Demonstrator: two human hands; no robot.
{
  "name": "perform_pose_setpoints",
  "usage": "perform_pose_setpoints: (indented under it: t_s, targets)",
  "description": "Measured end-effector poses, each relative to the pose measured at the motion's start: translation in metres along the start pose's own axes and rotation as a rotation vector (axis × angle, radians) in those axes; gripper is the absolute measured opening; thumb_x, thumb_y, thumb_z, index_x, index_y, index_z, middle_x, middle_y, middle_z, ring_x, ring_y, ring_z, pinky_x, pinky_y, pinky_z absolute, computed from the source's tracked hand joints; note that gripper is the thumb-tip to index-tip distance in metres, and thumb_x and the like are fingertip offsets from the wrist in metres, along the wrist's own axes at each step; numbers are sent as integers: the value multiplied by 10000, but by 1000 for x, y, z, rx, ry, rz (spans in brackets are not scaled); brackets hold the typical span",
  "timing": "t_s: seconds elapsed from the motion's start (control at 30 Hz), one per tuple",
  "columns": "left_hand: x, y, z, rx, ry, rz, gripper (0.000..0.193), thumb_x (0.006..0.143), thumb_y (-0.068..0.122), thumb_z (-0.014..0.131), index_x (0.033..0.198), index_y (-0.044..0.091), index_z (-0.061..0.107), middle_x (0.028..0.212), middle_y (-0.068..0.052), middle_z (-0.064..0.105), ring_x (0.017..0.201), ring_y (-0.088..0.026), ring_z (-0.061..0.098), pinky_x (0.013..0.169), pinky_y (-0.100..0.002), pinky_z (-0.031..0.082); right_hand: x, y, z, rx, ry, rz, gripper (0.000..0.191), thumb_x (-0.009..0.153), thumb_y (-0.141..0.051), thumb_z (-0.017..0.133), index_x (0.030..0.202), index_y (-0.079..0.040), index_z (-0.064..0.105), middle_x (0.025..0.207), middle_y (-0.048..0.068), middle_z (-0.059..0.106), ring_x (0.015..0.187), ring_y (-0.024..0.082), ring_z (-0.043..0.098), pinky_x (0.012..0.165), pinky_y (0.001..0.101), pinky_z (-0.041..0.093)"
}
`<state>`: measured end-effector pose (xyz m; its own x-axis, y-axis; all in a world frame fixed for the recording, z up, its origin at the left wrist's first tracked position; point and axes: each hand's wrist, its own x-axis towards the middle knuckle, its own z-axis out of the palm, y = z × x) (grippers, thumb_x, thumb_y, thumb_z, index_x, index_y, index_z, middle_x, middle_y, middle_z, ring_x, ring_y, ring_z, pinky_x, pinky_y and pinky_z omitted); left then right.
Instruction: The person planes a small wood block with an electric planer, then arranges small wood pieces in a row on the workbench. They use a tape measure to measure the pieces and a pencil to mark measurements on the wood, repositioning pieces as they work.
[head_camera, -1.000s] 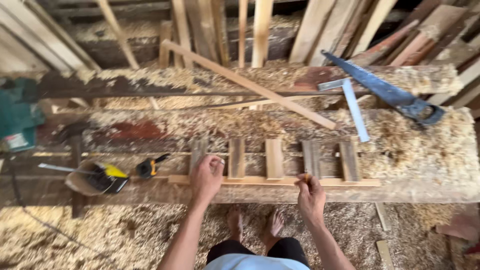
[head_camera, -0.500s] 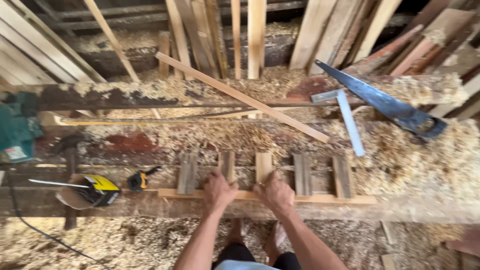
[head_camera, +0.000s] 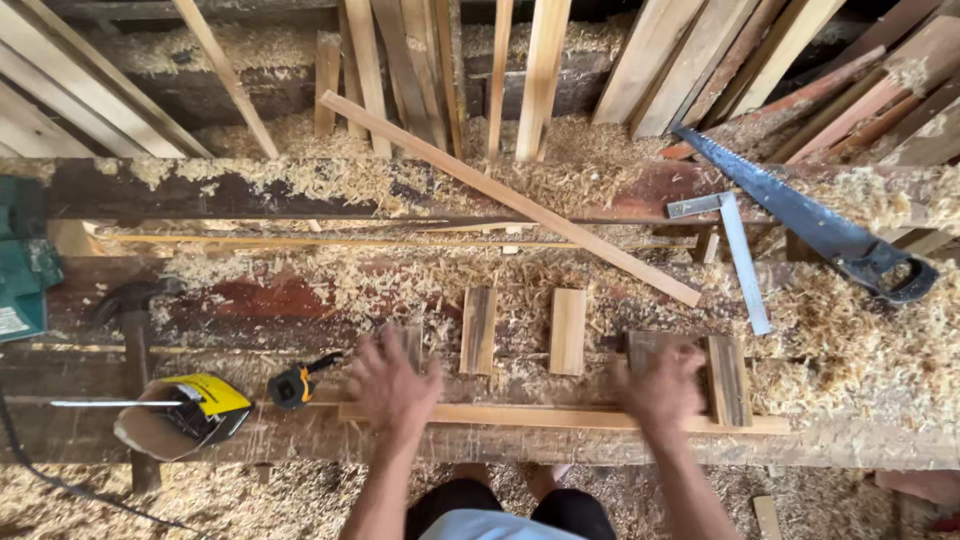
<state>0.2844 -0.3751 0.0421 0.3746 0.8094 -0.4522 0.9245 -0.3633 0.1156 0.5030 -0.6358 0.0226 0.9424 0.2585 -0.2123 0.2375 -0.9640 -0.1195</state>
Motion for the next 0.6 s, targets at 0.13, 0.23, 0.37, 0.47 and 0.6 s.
perform_pose_setpoints:
  t_s: [0.13, 0.23, 0.37, 0.47, 0.6]
  targets:
    - [8, -29, 30, -141, 147, 134, 985, 814, 440, 733, 1534, -38, 263, 1347, -274, 388, 1222, -405, 440, 1016, -579, 391, 5, 38, -2, -167, -299, 122, 723, 830, -638, 642, 1309, -103, 563, 1169, 213, 621, 813, 327, 743, 596, 446, 603]
    - [26, -17, 51, -197, -51, -41, 861, 916, 440, 632, 1572, 48, 235, 1425, -235, 386, 1265, -377, 460, 1007, -556, 455, 12, 39, 10, -57, -295, 84, 607, 867, -560, 625, 1218, -65, 626, 1123, 200, 653, 844, 340, 752, 644, 479, 617]
    - [47, -6, 54, -170, 113, 33, 886, 922, 468, 624, 1581, 12, 244, 1394, -275, 429, 1299, -421, 452, 1092, -568, 413, 24, 31, 19, -11, -127, -18, 664, 931, -609, 625, 1243, -23, 598, 1180, 251, 609, 900, 389, 704, 637, 516, 593]
    - [44, -2, 54, -43, 300, 133, 867, 959, 531, 626, 1569, 14, 291, 1416, -318, 409, 1328, -488, 392, 1118, -648, 345, 28, 37, 13, 70, 26, 28, 612, 856, -615, 733, 1228, -134, 667, 1215, 203, 639, 1000, 408, 674, 758, 549, 555]
    - [11, 34, 61, -176, 403, 285, 780, 933, 511, 640, 1533, 80, 389, 1455, -292, 434, 1324, -448, 414, 1089, -642, 333, 21, 88, -21, 106, 8, 217, 738, 838, -538, 761, 1376, -72, 565, 1265, 241, 572, 926, 324, 673, 655, 468, 589]
